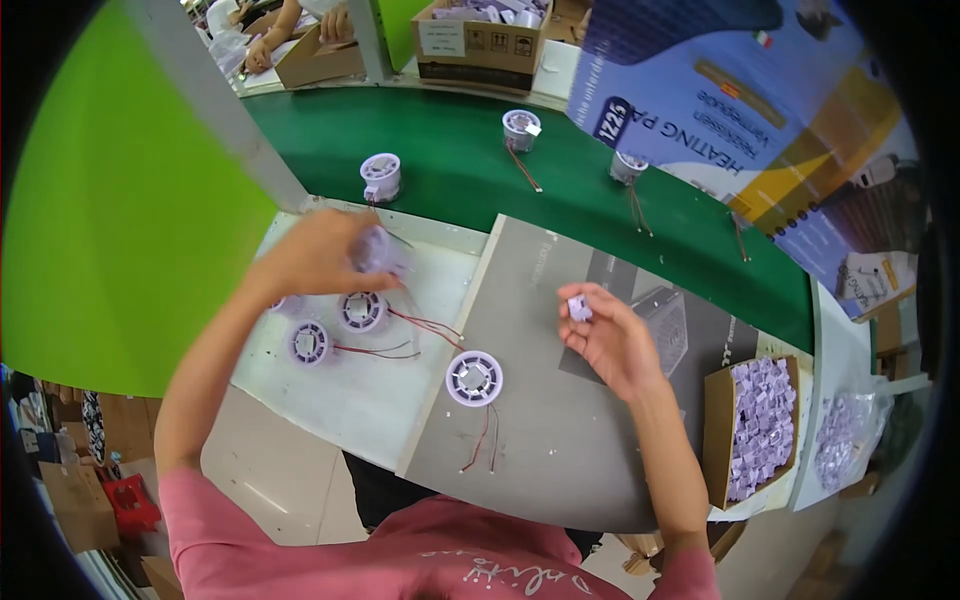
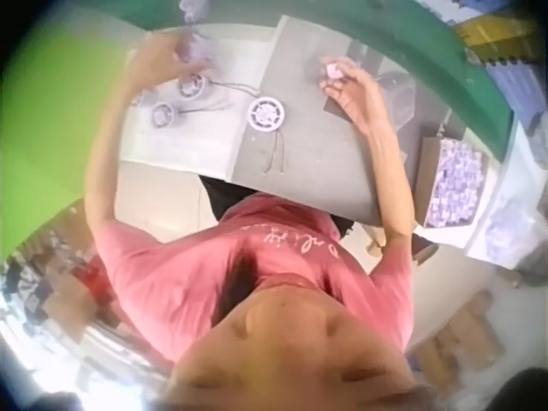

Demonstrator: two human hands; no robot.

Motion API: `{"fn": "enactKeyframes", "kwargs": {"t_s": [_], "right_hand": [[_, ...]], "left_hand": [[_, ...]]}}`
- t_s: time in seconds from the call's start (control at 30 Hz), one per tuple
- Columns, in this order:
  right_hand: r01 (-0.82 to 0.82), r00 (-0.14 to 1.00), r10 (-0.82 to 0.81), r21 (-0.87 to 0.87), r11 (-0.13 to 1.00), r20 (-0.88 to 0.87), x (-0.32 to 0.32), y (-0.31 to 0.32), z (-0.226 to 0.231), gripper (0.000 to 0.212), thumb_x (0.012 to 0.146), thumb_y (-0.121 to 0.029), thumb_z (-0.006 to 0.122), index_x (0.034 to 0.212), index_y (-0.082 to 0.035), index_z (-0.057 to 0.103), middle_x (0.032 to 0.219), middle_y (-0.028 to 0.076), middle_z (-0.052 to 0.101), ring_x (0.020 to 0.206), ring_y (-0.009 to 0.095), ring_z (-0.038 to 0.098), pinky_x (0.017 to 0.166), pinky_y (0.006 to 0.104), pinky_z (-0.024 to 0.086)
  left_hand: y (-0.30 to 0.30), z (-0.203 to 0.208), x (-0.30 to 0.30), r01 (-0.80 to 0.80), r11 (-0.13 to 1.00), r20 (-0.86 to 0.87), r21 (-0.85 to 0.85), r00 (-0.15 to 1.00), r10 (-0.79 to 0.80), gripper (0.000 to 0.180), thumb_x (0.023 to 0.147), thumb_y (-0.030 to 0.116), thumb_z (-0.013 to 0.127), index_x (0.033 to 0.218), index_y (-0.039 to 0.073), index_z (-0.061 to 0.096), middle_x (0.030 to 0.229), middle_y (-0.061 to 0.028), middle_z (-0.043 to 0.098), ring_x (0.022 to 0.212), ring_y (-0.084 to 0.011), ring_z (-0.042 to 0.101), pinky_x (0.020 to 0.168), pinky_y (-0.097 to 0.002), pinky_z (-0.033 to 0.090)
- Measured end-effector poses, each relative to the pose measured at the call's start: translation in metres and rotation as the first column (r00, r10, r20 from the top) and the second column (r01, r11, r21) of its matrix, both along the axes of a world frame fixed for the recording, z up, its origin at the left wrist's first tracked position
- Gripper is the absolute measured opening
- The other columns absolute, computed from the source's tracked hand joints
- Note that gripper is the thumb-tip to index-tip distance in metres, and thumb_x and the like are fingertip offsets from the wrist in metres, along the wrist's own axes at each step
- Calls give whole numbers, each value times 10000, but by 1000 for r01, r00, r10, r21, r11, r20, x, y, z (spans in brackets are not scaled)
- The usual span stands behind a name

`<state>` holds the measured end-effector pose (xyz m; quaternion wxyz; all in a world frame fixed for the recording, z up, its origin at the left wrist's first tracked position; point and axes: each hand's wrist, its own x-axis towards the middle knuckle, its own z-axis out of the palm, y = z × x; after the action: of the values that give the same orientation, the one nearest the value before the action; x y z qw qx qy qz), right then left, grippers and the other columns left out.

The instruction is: The person attaches a small connector to the wires of a cooling fan component by hand.

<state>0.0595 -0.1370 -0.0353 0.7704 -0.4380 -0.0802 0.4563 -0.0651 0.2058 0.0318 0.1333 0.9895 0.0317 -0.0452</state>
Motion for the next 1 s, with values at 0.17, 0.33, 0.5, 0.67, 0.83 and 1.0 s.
{"fn": "enactKeyframes", "kwargs": {"t_s": [0.17,0.33,0.5,0.67,0.83,1.0], "right_hand": [[-22,977,49,-131,991,206,8,27,12,242,933,-107,573,1141,0,634,950,21,604,808,113,563,727,249,452],[109,908,52,-354,929,415,0,6,7,281,848,-7,550,1098,-43,674,947,-23,576,773,55,463,675,209,357],[200,839,103,-479,855,535,-8,-18,1,294,843,68,551,1086,-46,670,943,-40,555,842,35,476,726,181,370],[206,856,99,-509,836,508,-19,-52,4,232,889,29,569,1088,-39,666,938,-38,564,833,27,475,682,176,368],[300,830,78,-560,772,552,-21,-90,9,242,897,38,552,1101,-36,657,959,-25,570,831,29,475,687,176,367],[367,841,-50,-500,785,539,-29,-110,-2,317,911,98,469,1174,-10,609,1088,51,617,925,105,591,838,236,472]], "left_hand": [[-10,-21,32,-100,994,-339,53,934,112,724,707,544,809,1118,-22,622,1053,-230,675,1015,-375,635,874,-455,502],[43,-36,58,-212,968,342,135,927,155,823,712,504,834,1336,74,513,1231,-188,606,1183,-349,550,958,-464,479],[108,-85,102,-223,971,61,90,974,218,686,689,315,850,1244,77,523,1136,-196,644,1079,-412,607,901,-480,515],[170,-82,128,-400,893,197,205,911,363,738,607,299,899,1225,103,547,1115,-189,675,1063,-388,641,883,-460,532],[186,-77,182,-443,759,112,477,887,447,1089,596,298,922,1504,183,333,1503,-180,422,1389,-363,406,1065,-520,420],[33,-57,254,448,767,228,459,775,-589,1103,625,8,836,1535,301,285,1585,-72,325,1472,-291,291,1175,-565,289]]}}
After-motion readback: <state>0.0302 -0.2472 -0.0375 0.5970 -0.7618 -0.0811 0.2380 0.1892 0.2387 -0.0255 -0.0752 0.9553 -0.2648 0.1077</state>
